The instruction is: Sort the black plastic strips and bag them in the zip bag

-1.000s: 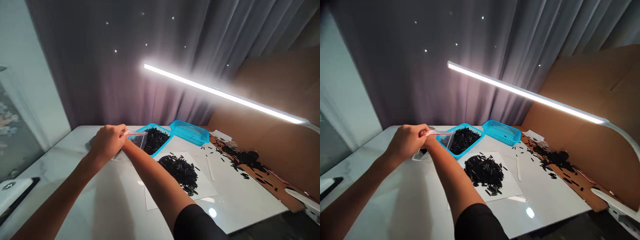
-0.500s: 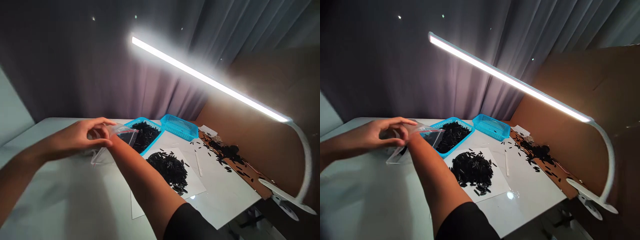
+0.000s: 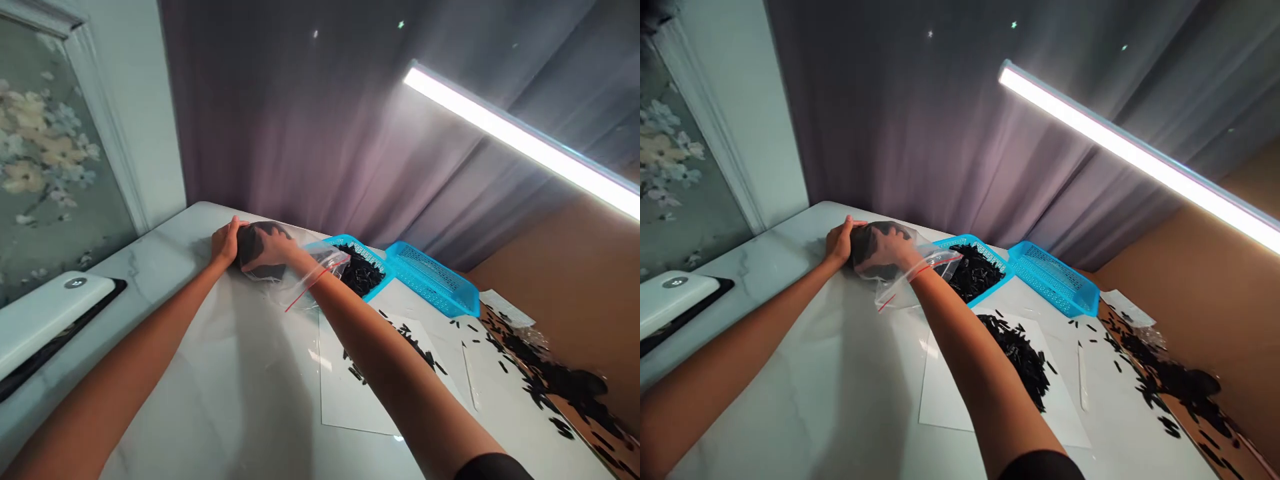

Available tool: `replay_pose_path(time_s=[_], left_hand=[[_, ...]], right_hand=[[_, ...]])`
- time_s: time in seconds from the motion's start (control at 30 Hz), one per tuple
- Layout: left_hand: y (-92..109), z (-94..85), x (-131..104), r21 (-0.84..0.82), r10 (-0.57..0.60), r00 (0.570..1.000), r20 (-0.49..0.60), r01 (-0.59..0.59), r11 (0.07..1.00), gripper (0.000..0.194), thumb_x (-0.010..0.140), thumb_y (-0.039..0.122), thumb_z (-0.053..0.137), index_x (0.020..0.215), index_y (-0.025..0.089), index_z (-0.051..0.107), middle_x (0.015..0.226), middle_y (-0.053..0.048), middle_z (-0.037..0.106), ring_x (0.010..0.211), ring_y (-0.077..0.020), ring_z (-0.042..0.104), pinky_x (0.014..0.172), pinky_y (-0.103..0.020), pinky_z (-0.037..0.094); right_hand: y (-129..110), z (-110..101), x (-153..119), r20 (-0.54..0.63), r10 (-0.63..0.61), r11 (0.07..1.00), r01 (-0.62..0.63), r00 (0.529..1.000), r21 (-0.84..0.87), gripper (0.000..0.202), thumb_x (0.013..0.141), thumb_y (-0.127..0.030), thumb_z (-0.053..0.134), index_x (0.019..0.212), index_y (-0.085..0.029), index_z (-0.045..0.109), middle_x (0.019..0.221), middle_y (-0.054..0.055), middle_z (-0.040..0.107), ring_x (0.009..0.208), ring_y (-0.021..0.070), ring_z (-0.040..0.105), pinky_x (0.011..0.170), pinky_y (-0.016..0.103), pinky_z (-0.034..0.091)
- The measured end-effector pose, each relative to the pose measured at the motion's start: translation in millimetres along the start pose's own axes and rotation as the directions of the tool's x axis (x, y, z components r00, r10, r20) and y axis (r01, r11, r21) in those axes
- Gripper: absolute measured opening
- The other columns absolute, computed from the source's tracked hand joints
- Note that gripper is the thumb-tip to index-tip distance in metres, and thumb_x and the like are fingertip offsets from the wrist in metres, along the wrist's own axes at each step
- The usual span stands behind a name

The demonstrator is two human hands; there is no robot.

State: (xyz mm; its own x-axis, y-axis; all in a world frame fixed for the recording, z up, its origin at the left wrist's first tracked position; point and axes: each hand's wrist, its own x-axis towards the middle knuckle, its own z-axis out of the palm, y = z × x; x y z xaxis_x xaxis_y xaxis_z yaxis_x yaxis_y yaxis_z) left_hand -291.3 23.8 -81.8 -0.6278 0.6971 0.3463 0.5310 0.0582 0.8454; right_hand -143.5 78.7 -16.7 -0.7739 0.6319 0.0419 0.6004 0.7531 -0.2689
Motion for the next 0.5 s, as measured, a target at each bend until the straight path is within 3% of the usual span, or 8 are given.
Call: replay_pose_path(time_s=[0.07,0.17,0.37,0.5], left_hand=[[-5,0.3,3,-0.021,-0.005,1.0,0.002,0.005,1.0,0.033,0.098,0.038,0.062,0.124,0.017,0.063,0.127,-0.01,0.064,0.109,-0.0249,0.065,0.093,-0.046,0.057],[-8,3.0,6,-0.026,-0.016,1.0,-0.012,0.015,1.0,0.034,0.098,0.038,0.063,0.125,0.016,0.062,0.126,-0.01,0.064,0.109,-0.0249,0.066,0.092,-0.046,0.057],[-8,6.1,6,0.048,-0.046,0.997,-0.061,0.049,0.998,0.035,0.098,0.037,0.062,0.126,0.017,0.061,0.128,-0.011,0.063,0.11,-0.0246,0.065,0.093,-0.046,0.057],[-9,2.1,8,0.114,-0.11,0.991,-0.071,0.118,0.986,0.035,0.098,0.037,0.063,0.127,0.017,0.061,0.128,-0.011,0.063,0.11,-0.0246,0.065,0.092,-0.046,0.057]], right_hand=[[-1,1,3,0.049,0.011,0.999,-0.01,0.999,-0.033,0.111,0.059,-0.054,0.092,0.152,-0.02,0.044,0.148,0.021,0.048,0.129,0.0402,0.048,0.101,0.056,0.042],[-4,-1,8,0.089,0.02,0.998,-0.014,0.996,-0.068,0.118,0.055,-0.052,0.094,0.155,-0.022,0.039,0.148,0.023,0.047,0.132,0.0438,0.046,0.101,0.053,0.044],[-7,-3,-3,0.059,-0.013,0.997,0.017,0.998,-0.077,0.117,0.055,-0.058,0.092,0.152,-0.014,0.043,0.146,0.025,0.048,0.133,0.0407,0.046,0.1,0.046,0.041],[1,-2,-11,0.081,-0.052,0.996,0.058,0.995,-0.068,0.117,0.048,-0.05,0.096,0.149,-0.013,0.049,0.148,0.024,0.048,0.135,0.0385,0.044,0.101,0.042,0.04]])
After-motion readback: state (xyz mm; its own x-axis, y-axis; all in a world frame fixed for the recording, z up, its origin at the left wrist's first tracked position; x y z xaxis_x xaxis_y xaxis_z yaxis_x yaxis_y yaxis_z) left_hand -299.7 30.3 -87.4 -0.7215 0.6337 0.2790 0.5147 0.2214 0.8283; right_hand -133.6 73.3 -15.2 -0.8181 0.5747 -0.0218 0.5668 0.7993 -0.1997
